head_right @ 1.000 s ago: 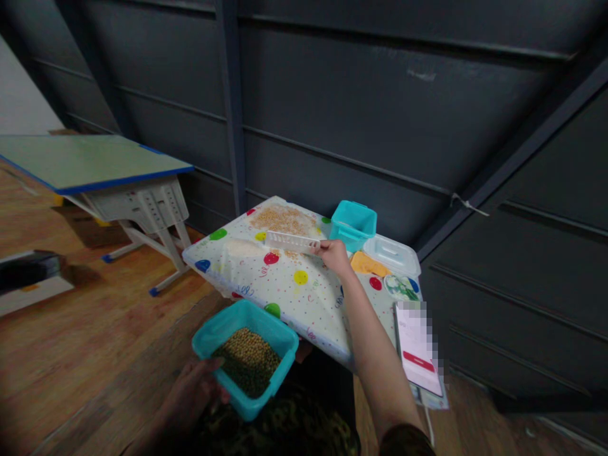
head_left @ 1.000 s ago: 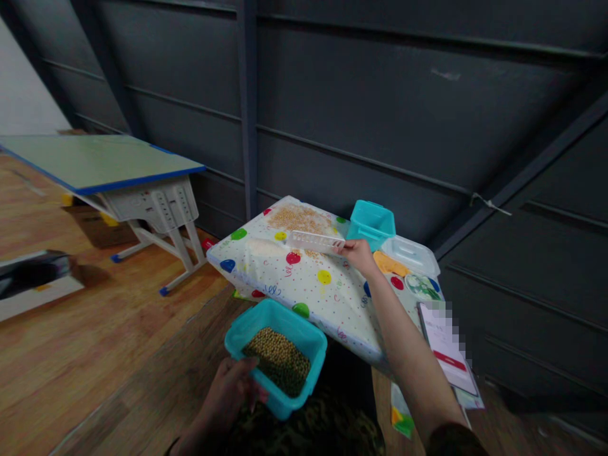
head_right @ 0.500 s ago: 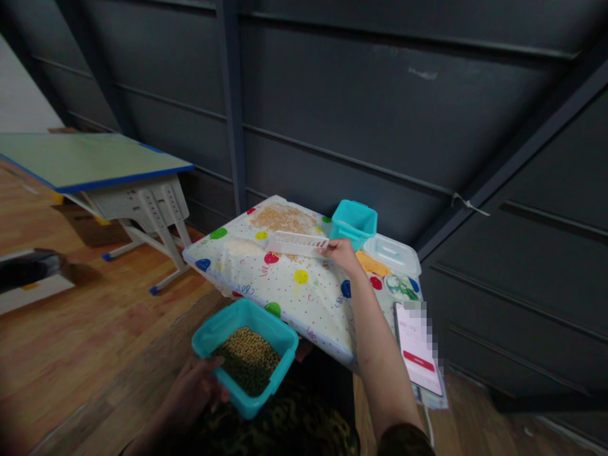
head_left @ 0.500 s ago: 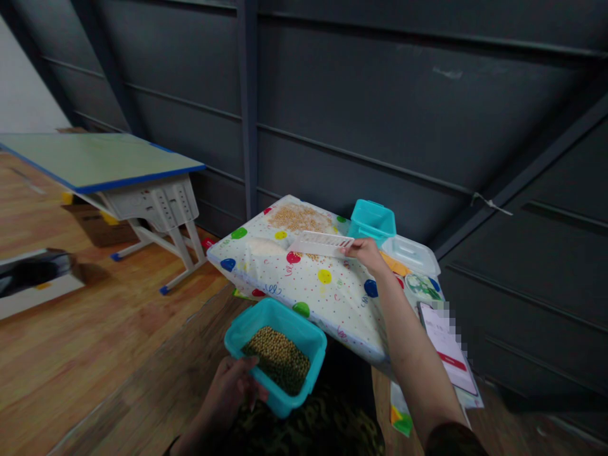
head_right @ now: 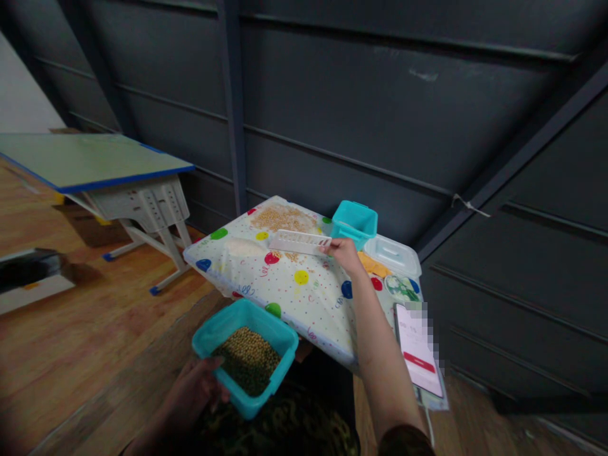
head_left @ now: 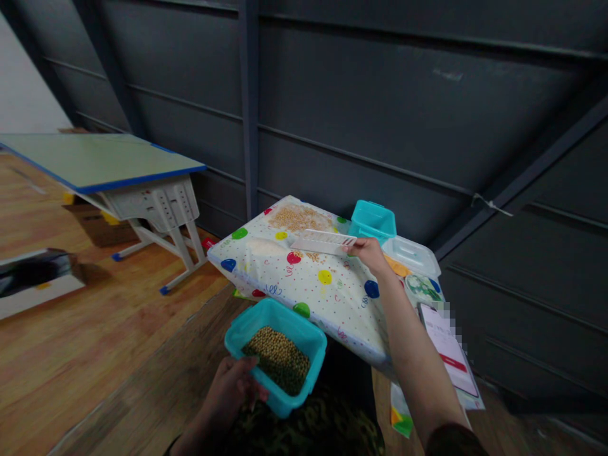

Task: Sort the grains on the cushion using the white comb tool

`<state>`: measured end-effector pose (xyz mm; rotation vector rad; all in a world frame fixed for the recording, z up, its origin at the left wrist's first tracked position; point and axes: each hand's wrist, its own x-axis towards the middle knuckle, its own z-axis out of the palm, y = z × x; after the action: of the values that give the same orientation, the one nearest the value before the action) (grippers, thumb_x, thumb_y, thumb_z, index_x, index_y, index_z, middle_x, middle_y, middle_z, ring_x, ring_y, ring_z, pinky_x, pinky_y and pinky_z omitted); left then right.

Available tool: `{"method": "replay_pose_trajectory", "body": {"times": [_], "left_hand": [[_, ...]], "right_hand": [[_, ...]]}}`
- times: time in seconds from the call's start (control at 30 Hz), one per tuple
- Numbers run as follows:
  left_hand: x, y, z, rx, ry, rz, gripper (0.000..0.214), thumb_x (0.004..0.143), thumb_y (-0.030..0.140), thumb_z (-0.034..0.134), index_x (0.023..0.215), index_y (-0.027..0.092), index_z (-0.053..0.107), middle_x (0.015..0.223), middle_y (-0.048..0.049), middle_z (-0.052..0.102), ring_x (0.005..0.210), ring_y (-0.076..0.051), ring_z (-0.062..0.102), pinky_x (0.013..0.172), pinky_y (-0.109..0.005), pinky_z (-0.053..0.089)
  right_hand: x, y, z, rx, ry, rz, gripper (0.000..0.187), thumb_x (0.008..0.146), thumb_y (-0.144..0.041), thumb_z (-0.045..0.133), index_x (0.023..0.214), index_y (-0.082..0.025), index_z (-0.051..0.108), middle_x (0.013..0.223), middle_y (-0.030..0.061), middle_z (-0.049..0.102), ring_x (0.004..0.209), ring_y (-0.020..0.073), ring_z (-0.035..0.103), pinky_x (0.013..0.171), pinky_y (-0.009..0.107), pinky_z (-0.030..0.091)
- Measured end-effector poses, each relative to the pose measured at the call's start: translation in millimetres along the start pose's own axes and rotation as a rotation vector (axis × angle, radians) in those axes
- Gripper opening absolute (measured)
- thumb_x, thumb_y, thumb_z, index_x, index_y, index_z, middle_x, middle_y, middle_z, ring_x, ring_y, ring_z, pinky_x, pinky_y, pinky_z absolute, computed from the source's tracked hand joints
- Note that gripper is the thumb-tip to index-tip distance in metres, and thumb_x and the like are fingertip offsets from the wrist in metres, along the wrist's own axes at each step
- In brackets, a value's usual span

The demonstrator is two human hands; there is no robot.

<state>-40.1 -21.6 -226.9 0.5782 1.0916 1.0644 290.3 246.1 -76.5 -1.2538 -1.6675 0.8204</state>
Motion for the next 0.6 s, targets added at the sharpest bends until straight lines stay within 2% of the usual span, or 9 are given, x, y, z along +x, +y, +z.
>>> {"method": "replay_pose_trajectory", "body": {"times": [0.17,0.4,0.6], "left_hand": [[-1,4,4.0,-0.006,0.006,0.01,0.043,0.069,0.055,0.084,0.046,0.02,0.069,0.041,-0.0084,0.068,0.035,-0.02,0.061,0.036,-0.026,0.04],[0,-3,1.6,-0.037,-0.005,0.046,0.047,0.077,0.055,0.081,0.047,0.02,0.072,0.044,-0.0091,0.07,0.037,-0.018,0.062,0.037,-0.025,0.04],[9,-15,-1.3,-0.049,0.036,0.034,0.047,0.068,0.06,0.083,0.044,0.023,0.068,0.038,-0.0062,0.064,0.033,-0.02,0.059,0.033,-0.027,0.036]], "right_hand": [[1,2,3,-0.034,-0.022,0.0,0.032,0.061,-0.049,0.088,0.073,-0.02,0.088,0.072,0.0019,0.078,0.069,0.0215,0.066,0.071,0.035,0.056],[-2,-2,-9,-0.045,-0.079,0.042,0.033,0.059,-0.049,0.09,0.075,-0.02,0.088,0.074,0.0016,0.08,0.069,0.0211,0.066,0.072,0.035,0.057],[-5,-6,-12,-0.001,-0.073,0.058,0.038,0.056,-0.053,0.094,0.072,-0.019,0.087,0.076,0.0036,0.081,0.069,0.0199,0.066,0.072,0.035,0.059]]}}
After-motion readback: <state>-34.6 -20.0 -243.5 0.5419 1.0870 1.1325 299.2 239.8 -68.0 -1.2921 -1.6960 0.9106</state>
